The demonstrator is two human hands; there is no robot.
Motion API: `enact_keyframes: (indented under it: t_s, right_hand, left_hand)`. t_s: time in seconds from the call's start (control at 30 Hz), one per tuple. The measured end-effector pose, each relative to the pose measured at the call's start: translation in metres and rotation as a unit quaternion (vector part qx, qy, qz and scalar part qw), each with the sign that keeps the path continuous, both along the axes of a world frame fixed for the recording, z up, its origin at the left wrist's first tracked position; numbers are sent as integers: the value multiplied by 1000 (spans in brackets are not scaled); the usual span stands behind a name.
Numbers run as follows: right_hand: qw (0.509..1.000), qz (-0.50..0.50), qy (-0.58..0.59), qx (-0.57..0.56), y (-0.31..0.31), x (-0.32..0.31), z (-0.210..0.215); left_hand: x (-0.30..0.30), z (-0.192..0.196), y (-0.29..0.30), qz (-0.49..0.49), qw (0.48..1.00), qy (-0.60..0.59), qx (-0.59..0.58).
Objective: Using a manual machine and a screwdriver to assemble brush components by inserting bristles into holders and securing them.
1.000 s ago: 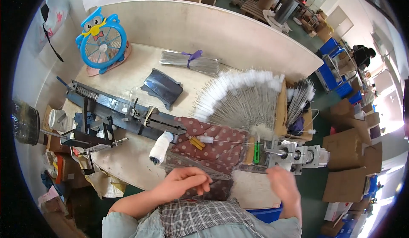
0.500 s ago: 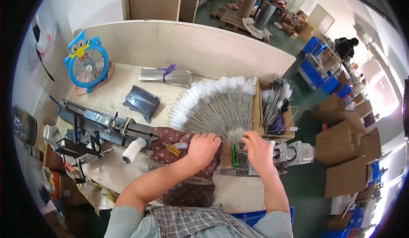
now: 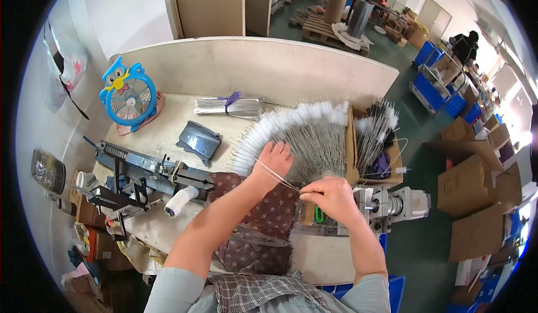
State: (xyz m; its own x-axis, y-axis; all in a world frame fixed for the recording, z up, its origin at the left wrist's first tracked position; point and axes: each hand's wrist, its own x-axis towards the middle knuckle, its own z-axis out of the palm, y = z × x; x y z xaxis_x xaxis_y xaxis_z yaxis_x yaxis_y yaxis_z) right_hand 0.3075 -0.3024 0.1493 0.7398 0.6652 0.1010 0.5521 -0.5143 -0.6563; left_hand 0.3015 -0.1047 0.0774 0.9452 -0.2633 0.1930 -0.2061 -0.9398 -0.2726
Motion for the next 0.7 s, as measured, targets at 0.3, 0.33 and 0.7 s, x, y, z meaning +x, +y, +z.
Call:
enact_keyframes:
  t_s: [0.3,0.33,0.7]
  right_hand:
    - [974,194,-105,59,105,-20,-6]
    - [973,200,-104,59,115,-23,-11]
    - [964,178,-197,-23,162,-48,-18]
  left_hand:
    - [-155,5,28,-23,906,-127,-403]
    - [-168,1,34,8,887,-110,-449]
    - [-202,9,72,201,181,22,-963]
